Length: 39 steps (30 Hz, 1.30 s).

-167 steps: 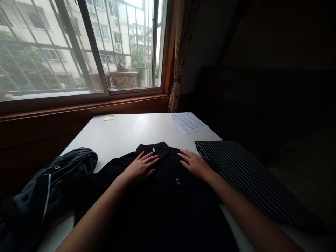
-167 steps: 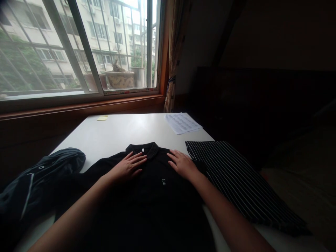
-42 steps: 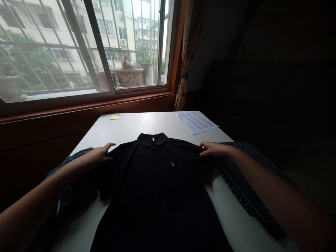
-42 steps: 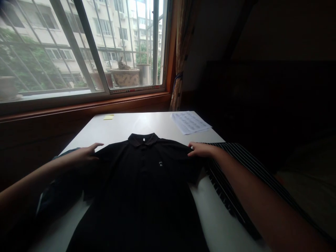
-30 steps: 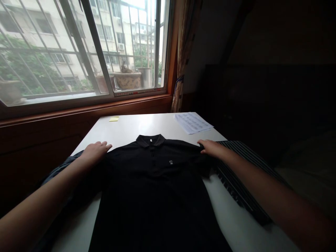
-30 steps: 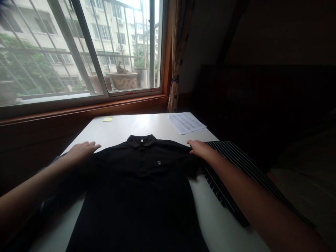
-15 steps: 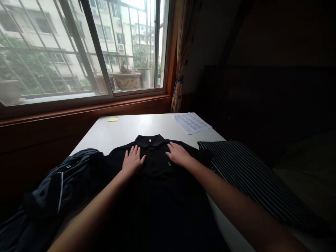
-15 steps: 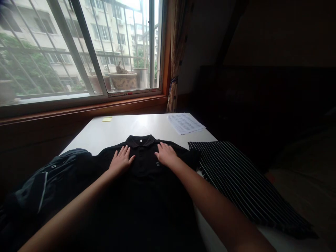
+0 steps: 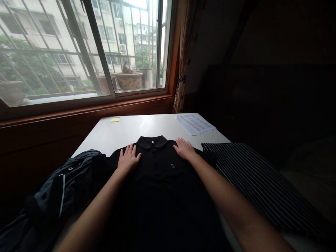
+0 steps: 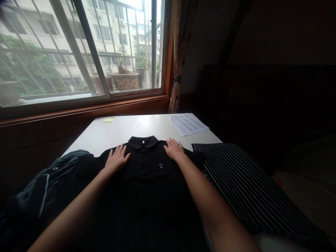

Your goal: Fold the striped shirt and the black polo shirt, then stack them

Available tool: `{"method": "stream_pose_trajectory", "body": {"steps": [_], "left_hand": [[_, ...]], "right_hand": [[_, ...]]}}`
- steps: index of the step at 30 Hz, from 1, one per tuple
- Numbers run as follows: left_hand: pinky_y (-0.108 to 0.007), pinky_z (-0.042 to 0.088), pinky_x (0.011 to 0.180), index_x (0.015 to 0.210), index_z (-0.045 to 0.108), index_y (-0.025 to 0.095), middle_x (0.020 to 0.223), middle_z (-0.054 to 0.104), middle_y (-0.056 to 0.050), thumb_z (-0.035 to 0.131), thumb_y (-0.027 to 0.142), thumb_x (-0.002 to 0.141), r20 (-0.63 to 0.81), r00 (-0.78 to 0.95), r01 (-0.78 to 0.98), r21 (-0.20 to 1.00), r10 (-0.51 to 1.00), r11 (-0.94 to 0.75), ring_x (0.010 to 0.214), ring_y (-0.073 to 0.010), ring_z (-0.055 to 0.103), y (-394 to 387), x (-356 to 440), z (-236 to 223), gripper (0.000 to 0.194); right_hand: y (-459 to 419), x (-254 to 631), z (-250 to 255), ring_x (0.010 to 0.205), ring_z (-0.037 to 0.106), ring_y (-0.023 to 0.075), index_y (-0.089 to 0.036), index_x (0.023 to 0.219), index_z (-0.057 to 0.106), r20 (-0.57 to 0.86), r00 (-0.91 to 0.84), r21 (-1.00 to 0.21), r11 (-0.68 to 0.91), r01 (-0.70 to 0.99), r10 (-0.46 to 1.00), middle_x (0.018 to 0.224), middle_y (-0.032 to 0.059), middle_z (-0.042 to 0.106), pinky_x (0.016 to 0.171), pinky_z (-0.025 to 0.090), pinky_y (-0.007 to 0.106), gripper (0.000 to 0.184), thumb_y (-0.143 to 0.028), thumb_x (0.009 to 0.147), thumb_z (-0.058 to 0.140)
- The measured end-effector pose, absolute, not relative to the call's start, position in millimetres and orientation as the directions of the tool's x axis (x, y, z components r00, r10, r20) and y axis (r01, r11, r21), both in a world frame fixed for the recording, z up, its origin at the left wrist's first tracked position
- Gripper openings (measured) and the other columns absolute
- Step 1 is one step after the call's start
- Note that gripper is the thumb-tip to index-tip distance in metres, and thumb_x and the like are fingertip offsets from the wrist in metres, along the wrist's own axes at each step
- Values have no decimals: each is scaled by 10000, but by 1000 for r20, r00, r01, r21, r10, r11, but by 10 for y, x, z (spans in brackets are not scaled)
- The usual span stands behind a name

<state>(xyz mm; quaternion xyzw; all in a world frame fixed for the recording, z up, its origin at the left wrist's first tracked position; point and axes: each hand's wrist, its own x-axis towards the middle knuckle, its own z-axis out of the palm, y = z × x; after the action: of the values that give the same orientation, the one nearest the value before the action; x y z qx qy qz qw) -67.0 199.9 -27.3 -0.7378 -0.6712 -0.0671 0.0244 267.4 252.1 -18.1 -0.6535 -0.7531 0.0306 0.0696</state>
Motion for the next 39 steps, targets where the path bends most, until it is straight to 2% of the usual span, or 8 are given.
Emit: {"method": "stream_pose_trajectory", "body": {"steps": [3, 7, 10, 16, 21, 30, 33, 39], "left_hand": [[-586, 132, 1206, 1511, 389, 137, 1618, 279, -127, 311, 478, 1011, 168, 136, 988, 46, 976, -146, 1509, -317, 196, 2029, -604, -239, 610], [-433, 165, 1231, 1453, 475, 138, 1586, 364, -109, 340, 384, 1011, 185, 223, 972, 37, 957, -233, 1497, -241, 249, 2122, -485, -229, 524], [-456, 220, 1212, 1461, 458, 122, 1596, 337, -127, 335, 440, 1010, 168, 216, 973, 48, 962, -227, 1491, -253, 265, 2214, -455, -265, 565], [-498, 190, 1215, 1509, 385, 126, 1624, 258, -107, 247, 532, 1016, 123, 212, 973, 70, 969, -222, 1515, -248, 193, 2309, -567, -309, 653], [-481, 164, 1227, 1547, 313, 168, 1634, 232, -55, 260, 544, 1015, 112, 268, 958, 73, 957, -276, 1520, -232, 172, 2213, -748, -270, 654], [-452, 197, 1220, 1469, 457, 157, 1571, 388, -101, 376, 376, 1005, 198, 275, 957, 38, 941, -287, 1486, -254, 282, 2033, -787, -131, 519], [-464, 228, 1209, 1443, 489, 140, 1554, 412, -126, 370, 354, 1007, 236, 257, 961, 41, 937, -274, 1473, -275, 310, 1841, -574, -159, 501], [-483, 221, 1212, 1498, 422, 193, 1593, 338, -86, 385, 491, 1000, 202, 308, 945, 50, 930, -324, 1494, -269, 260, 1429, -396, -296, 582]], "right_hand": [[2514, 2515, -155, 1492, 240, 252, -127, 1507, 390, 123, -202, -131, 218, 967, 972, 1609, 131, 313, 1227, 125, 444, 543, -322, 1000, 373], [2467, 2186, -203, 1467, 303, 209, -136, 1422, 515, 141, -313, -136, 332, 933, 939, 1572, 123, 391, 1217, 180, 331, 495, -365, 1005, 376], [2483, 2104, -264, 1488, 261, 243, -107, 1433, 499, 127, -319, -145, 336, 931, 939, 1588, 149, 353, 1219, 180, 380, 563, -450, 1012, 352], [2611, 2359, -297, 1512, 199, 240, -200, 1555, 313, 82, -307, -146, 316, 937, 948, 1637, 54, 254, 1222, 174, 453, 672, -580, 1008, 227], [2543, 2670, -243, 1513, 196, 204, -240, 1553, 321, 71, -360, -105, 366, 925, 930, 1638, 10, 253, 1230, 175, 420, 627, -537, 1004, 264], [2023, 2639, 29, 1521, 157, 249, -120, 1519, 383, 206, -351, -40, 366, 930, 913, 1626, 112, 268, 1245, 132, 470, 565, -346, 1015, 269], [1599, 2303, -27, 1510, 205, 206, -157, 1525, 385, 207, -422, -53, 441, 896, 883, 1619, 70, 296, 1236, 210, 390, 587, -451, 1027, 288], [950, 2143, -177, 1508, 215, 245, -202, 1547, 345, 154, -495, -182, 517, 837, 855, 1625, 81, 260, 1230, 213, 464, 622, -516, 1011, 367]]}}
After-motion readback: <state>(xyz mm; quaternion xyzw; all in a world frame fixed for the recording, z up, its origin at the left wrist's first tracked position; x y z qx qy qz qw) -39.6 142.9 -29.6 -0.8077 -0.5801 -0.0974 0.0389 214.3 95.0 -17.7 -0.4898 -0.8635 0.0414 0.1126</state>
